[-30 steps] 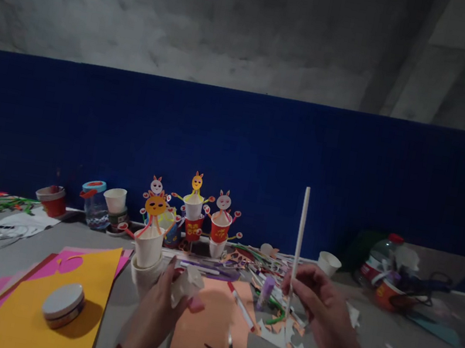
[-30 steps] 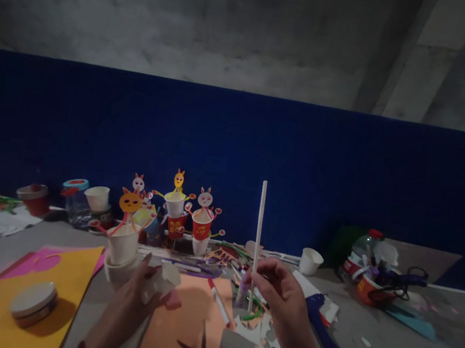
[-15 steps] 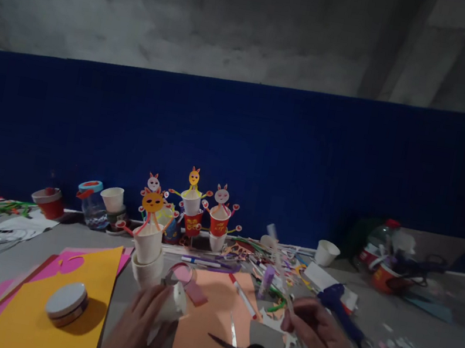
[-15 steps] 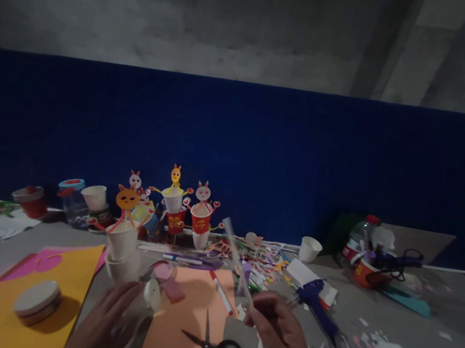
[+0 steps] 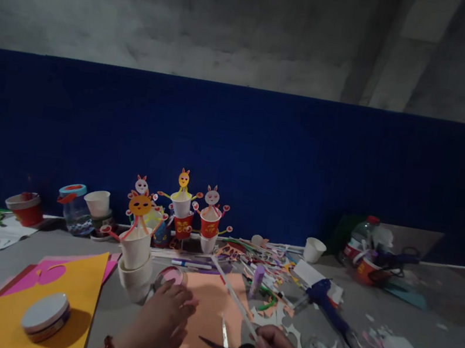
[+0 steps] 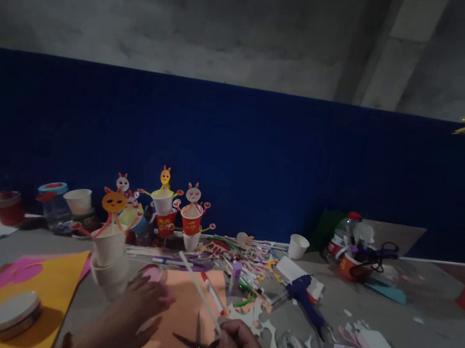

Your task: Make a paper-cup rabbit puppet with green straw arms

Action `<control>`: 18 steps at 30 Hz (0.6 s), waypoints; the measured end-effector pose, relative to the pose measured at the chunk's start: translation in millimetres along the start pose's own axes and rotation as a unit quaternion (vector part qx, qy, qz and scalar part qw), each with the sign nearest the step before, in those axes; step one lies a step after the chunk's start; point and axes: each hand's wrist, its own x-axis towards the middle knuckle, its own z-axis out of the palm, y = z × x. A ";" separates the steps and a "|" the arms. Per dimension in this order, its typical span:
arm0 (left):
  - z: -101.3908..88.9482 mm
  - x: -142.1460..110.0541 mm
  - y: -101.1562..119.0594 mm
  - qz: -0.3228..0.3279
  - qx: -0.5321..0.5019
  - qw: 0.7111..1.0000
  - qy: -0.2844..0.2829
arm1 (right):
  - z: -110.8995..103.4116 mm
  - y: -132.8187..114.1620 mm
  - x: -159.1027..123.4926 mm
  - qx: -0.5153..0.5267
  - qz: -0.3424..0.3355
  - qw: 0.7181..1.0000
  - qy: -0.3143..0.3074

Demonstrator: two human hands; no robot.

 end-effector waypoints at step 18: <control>-15.0 -1.4 55.5 -0.285 -0.558 0.755 0.193 | 7.3 -40.2 -27.0 -0.287 -0.069 0.947 -0.126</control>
